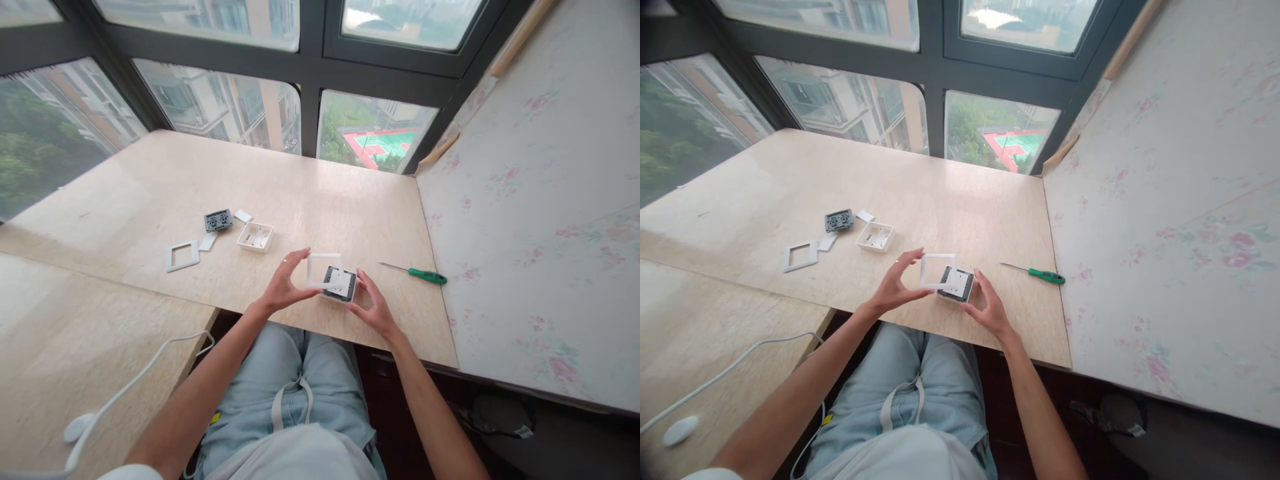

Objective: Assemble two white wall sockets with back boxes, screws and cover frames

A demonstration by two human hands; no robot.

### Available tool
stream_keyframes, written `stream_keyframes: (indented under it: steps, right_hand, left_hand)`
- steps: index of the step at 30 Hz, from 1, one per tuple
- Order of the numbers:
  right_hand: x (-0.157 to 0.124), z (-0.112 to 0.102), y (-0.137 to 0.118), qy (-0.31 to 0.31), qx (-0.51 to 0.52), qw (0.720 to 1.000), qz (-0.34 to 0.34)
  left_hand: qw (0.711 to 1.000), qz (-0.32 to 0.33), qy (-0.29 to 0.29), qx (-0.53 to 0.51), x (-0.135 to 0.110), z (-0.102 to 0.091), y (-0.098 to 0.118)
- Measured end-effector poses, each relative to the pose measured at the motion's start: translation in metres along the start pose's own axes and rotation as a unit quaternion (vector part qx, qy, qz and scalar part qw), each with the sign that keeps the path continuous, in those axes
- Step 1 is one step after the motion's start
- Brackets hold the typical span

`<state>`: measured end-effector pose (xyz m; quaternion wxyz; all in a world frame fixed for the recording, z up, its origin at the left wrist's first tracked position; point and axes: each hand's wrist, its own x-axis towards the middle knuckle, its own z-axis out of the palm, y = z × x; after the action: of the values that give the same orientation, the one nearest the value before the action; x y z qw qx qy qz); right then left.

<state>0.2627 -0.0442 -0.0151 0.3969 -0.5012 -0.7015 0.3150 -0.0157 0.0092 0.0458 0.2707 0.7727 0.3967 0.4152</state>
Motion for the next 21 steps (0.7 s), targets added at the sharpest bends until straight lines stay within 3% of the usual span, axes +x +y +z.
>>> stream_keyframes:
  steps: [3, 6, 9, 13, 21]
  right_hand:
    - [-0.001, 0.002, 0.002, 0.001, -0.008, 1.0, 0.008]
    - [-0.001, 0.004, 0.004, -0.001, -0.019, 1.0, 0.011]
    - [-0.002, 0.004, 0.007, 0.003, -0.029, 1.0, 0.011]
    - [-0.003, 0.005, 0.009, 0.006, -0.038, 0.999, 0.018]
    - [-0.003, 0.007, 0.013, 0.016, -0.048, 0.998, 0.027]
  left_hand:
    - [0.973, -0.128, 0.192, -0.01, -0.02, -0.022, -0.006]
    - [0.885, -0.26, 0.384, 0.037, -0.04, -0.046, -0.022]
    - [0.799, -0.341, 0.477, 0.133, -0.053, -0.068, -0.04]
    - [0.753, -0.424, 0.418, 0.281, -0.056, -0.084, -0.054]
    - [0.727, -0.493, 0.315, 0.36, -0.043, -0.082, -0.067]
